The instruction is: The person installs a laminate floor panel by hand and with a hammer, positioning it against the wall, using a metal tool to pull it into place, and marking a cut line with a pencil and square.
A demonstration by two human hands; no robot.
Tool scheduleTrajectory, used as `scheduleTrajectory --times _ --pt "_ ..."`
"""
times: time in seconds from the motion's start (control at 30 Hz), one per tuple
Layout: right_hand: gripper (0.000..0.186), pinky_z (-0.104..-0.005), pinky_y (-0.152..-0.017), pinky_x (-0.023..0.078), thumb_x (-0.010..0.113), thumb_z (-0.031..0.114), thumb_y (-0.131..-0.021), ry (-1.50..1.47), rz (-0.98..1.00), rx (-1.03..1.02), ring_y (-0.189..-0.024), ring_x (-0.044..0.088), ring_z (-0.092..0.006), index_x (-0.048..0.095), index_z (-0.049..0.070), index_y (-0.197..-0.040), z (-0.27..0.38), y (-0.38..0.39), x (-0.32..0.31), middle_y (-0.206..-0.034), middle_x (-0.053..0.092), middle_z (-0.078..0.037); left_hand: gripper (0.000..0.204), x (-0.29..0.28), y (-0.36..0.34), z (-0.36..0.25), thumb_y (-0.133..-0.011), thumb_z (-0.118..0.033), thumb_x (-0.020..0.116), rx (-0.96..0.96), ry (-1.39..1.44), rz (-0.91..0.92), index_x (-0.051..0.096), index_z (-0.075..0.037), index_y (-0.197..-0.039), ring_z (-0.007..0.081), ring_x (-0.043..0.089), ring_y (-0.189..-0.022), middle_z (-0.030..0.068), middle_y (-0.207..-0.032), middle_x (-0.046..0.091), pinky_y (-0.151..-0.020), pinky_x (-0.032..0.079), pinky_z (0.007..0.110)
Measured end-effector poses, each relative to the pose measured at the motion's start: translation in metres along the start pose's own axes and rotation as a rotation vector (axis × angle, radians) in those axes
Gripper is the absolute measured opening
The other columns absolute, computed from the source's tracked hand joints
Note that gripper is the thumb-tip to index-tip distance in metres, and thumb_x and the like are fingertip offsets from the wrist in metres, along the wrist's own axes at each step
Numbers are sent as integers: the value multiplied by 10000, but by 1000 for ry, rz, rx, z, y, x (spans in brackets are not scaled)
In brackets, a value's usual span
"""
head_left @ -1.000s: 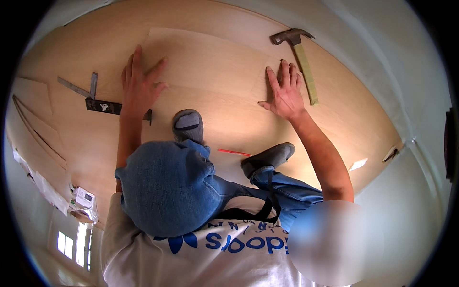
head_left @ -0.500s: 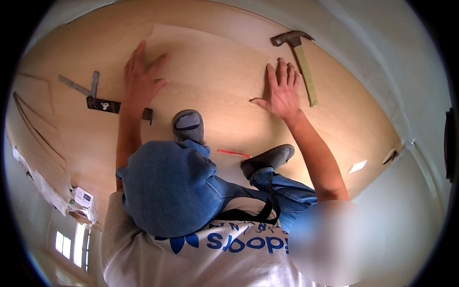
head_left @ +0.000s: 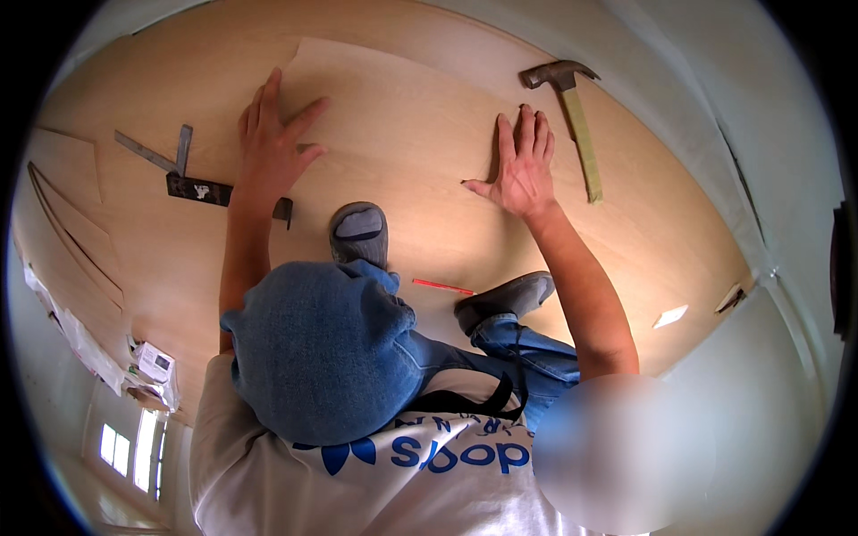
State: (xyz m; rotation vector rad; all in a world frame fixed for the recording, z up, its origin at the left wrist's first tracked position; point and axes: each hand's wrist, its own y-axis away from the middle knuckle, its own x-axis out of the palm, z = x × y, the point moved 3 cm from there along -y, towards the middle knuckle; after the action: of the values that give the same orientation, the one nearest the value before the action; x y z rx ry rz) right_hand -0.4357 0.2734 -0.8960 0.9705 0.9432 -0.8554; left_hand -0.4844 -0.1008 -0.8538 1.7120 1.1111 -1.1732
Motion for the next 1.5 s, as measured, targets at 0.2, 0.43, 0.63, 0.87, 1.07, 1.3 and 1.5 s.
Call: scheduleTrajectory --times 0.2,0.43,0.63,0.87,1.07,1.3,1.5 --pt "1192 -648 -1175 245 902 612 -596 -10 9 6 -1437 267 -558 433 39 -1531 0 0 2 -1592 268 -334 779 2 -1 3 -622 -234 948 11 13 1 704 -311 -1358 382 414 -1458 179 -1663 300 -1131 395 515" --pt "1193 -657 -1164 256 912 591 -586 -22 -1 9 -1437 264 -565 435 40 -1530 -1 1 4 -1587 267 -337 778 -2 -2 0 -619 -238 950 5 -6 6 708 -322 -1353 380 409 -1462 176 -1653 313 -1135 398 514" --pt "1195 -651 -1162 260 907 597 -583 -17 6 6 -1439 261 -567 434 45 -1532 4 3 6 -1584 274 -337 753 -3 4 2 -638 -252 942 -3 14 11 701 -347 -1345 400 400 -1457 176 -1659 299 -1144 381 528" --pt "1180 -652 -1175 248 878 625 -624 7 13 -9 -1441 269 -567 419 49 -1545 5 3 5 -1598 269 -335 763 9 3 13 -647 -240 936 21 5 18 694 -296 -1368 389 398 -1469 178 -1660 303 -1157 378 517" --pt "1160 -599 -1221 231 851 613 -689 -13 39 -134 -1482 280 -491 368 36 -1572 -17 7 -8 -1630 281 -278 717 13 4 15 -709 -232 904 21 24 0 670 -241 -1387 400 420 -1449 193 -1635 341 -1148 383 524" --pt "546 -495 -1076 378 704 257 -931 -128 -285 25 -1232 515 -354 554 92 -1430 -34 -4 9 -1361 554 -137 622 13 -17 31 -886 -272 783 -141 176 -118 575 -85 -1442 381 598 -1256 185 -1402 597 -1037 487 476" --pt "412 -459 -1005 398 700 180 -902 -27 -370 91 -1144 535 -308 655 212 -1311 -36 -21 23 -1207 609 -70 627 27 -26 42 -945 -341 747 -324 264 -44 546 -42 -1458 391 600 -1244 196 -1341 621 -1042 488 456"
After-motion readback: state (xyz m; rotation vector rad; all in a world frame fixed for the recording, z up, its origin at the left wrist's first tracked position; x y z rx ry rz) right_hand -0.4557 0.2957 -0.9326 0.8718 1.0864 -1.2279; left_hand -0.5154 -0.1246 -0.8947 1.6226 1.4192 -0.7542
